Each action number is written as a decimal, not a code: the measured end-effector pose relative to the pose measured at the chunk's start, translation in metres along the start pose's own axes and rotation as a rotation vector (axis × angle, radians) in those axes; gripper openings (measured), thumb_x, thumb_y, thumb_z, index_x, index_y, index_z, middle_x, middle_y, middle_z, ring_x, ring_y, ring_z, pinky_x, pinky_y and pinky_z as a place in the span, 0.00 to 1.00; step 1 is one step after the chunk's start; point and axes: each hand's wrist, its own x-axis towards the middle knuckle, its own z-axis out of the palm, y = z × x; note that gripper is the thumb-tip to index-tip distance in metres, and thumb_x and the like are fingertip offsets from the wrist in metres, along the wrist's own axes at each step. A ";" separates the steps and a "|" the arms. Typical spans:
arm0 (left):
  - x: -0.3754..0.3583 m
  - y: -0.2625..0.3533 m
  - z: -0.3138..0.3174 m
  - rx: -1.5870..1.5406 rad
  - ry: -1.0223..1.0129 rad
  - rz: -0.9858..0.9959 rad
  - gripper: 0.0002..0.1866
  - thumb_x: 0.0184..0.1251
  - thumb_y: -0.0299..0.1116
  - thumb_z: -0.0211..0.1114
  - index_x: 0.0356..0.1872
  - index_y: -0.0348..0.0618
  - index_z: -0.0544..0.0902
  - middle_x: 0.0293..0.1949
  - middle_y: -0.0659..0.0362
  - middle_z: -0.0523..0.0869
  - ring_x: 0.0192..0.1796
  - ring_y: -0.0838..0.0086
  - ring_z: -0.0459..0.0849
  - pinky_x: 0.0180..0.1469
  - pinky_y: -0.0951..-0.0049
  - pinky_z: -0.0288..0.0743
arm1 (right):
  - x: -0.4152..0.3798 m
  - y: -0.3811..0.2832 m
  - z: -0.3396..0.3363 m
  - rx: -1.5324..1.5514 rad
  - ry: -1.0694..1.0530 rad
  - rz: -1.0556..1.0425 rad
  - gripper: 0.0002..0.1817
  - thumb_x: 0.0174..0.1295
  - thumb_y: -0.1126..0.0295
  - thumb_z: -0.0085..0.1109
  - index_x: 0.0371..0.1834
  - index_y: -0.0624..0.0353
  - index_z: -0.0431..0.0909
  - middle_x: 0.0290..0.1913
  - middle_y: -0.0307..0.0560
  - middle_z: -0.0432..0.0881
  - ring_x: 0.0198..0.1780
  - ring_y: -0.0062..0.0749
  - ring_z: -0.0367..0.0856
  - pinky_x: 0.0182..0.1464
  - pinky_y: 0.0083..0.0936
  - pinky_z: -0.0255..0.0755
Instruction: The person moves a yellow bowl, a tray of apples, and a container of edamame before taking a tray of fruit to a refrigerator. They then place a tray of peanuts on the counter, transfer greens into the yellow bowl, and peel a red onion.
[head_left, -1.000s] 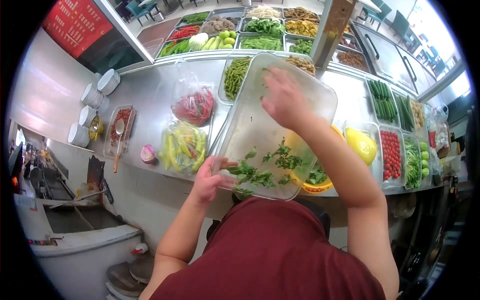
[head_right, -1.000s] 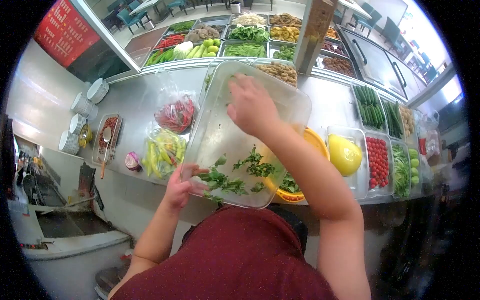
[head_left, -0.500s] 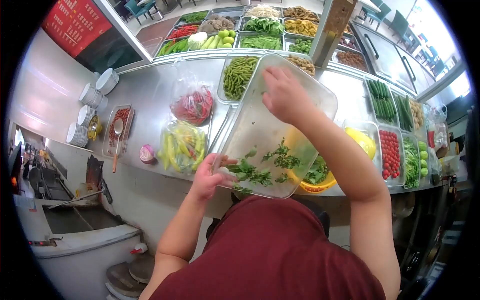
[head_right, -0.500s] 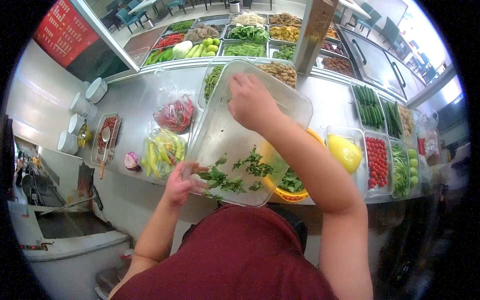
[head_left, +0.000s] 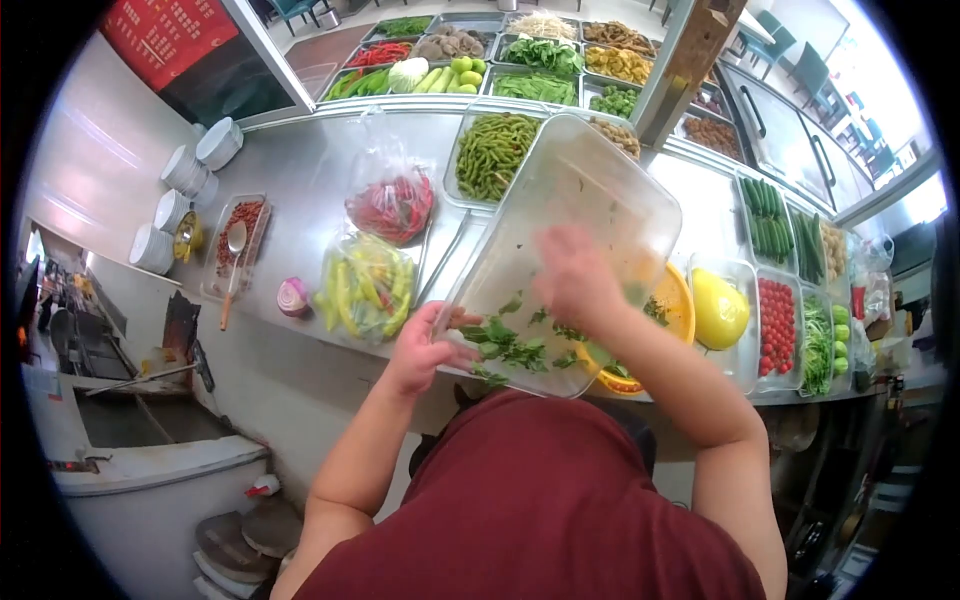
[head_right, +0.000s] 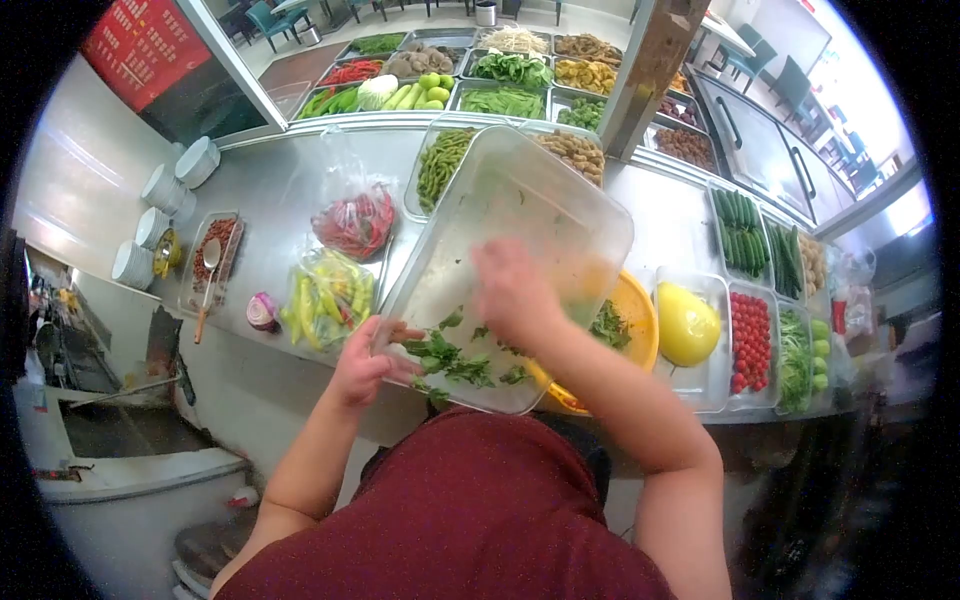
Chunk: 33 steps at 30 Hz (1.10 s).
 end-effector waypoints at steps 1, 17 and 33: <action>0.001 -0.001 0.000 -0.002 0.001 -0.001 0.27 0.49 0.16 0.52 0.57 0.35 0.67 0.54 0.44 0.78 0.39 0.58 0.87 0.37 0.67 0.85 | -0.013 -0.009 0.005 0.031 -0.154 -0.084 0.20 0.53 0.67 0.61 0.49 0.61 0.75 0.52 0.56 0.75 0.56 0.49 0.72 0.57 0.40 0.70; 0.020 0.007 0.002 -0.011 -0.011 -0.048 0.29 0.45 0.19 0.52 0.56 0.32 0.67 0.52 0.40 0.79 0.36 0.52 0.87 0.36 0.62 0.85 | -0.055 -0.015 0.003 0.283 -0.443 -0.529 0.09 0.55 0.72 0.53 0.39 0.58 0.76 0.44 0.46 0.76 0.49 0.40 0.75 0.55 0.33 0.70; 0.022 0.004 -0.001 -0.005 0.077 -0.099 0.30 0.44 0.19 0.52 0.57 0.30 0.65 0.50 0.36 0.80 0.34 0.47 0.87 0.34 0.59 0.84 | -0.055 -0.044 0.003 0.651 -0.517 -0.010 0.09 0.54 0.70 0.62 0.38 0.57 0.81 0.38 0.48 0.79 0.44 0.47 0.78 0.47 0.38 0.74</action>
